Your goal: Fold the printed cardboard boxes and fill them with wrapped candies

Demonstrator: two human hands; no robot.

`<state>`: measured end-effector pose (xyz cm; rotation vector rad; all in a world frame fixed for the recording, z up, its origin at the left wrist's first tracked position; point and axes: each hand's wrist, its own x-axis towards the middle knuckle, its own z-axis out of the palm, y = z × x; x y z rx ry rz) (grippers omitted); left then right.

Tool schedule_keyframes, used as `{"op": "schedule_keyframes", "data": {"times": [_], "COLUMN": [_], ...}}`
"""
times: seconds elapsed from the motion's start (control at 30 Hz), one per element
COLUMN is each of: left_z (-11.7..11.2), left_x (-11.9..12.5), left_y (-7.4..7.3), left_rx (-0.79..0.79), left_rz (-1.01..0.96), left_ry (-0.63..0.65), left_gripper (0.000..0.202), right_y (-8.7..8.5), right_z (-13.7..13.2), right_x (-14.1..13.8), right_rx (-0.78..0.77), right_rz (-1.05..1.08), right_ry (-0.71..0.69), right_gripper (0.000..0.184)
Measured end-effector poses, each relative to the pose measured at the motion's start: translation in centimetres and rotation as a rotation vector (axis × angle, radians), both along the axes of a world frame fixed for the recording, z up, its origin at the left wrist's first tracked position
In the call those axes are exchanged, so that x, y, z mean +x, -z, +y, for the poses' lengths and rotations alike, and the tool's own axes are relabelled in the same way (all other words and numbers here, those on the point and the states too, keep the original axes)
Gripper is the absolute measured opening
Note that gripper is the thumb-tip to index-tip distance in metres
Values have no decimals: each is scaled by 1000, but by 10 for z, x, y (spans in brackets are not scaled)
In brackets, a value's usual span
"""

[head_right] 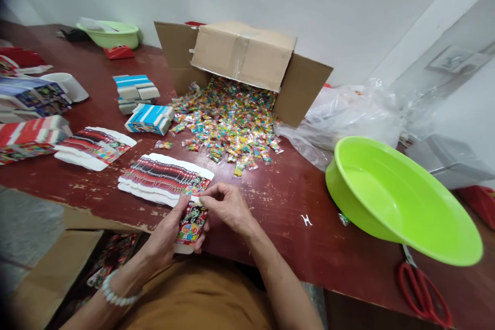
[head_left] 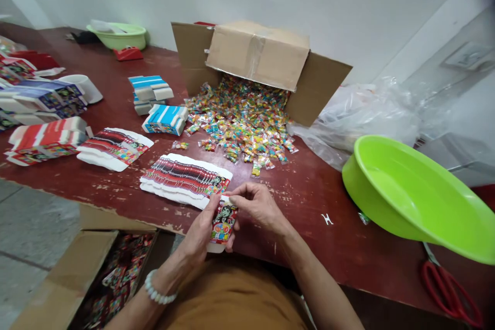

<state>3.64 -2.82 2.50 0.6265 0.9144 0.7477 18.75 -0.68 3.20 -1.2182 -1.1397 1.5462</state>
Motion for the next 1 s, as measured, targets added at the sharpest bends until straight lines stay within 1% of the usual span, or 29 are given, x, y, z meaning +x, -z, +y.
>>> {"op": "schedule_keyframes", "data": {"times": [0.07,0.13,0.2,0.27,0.33,0.43,0.5,0.57,0.6,0.63,0.67,0.73,0.8,0.83,0.9,0.97,1.0], "left_z": [1,0,-1,-3,-4,-3,-3,-5,-8,-11,-16,-23,-27,-27,-22,-16,-13], "left_x": [-1,-2,-3,-3,-2,-1,-1,-4,-7,-10,-14,-25,-42,-52,-76,-99,-108], "left_y": [1,2,2,1,-1,0,3,8,10,11,13,16,18,19,22,24,24], "left_rx": [32,59,58,27,0,8,8,-8,-24,-45,-73,-133,-133,-94,39,151,169], "left_rz": [9,5,1,-1,2,27,34,-16,-62,-108,-141,-152,-95,-37,122,303,376], "left_ry": [13,8,12,28,23,6,6,-22,-43,-52,-39,34,95,117,185,352,452], "left_gripper": [64,66,72,78,81,75,69,61,57,52,47,41,39,37,32,27,23], "right_y": [-1,0,0,-2,-6,-9,-6,2,7,12,18,29,39,43,50,52,51], "right_z": [2,2,0,-4,-7,-8,0,17,28,40,52,71,83,86,88,87,84], "right_x": [0,1,3,7,11,15,18,24,29,34,41,52,61,63,66,65,63], "right_rx": [8,30,96,215,361,566,609,539,476,402,372,325,280,256,213,168,149], "right_rz": [15,23,14,-24,-113,-365,-463,-513,-556,-654,-708,-761,-771,-762,-714,-627,-571], "right_ry": [37,29,-34,-130,-227,-291,-334,-285,-207,-12,103,227,280,293,300,286,275], "right_gripper": [23,21,17,13,11,7,7,9,10,10,14,21,24,25,22,20,20]}}
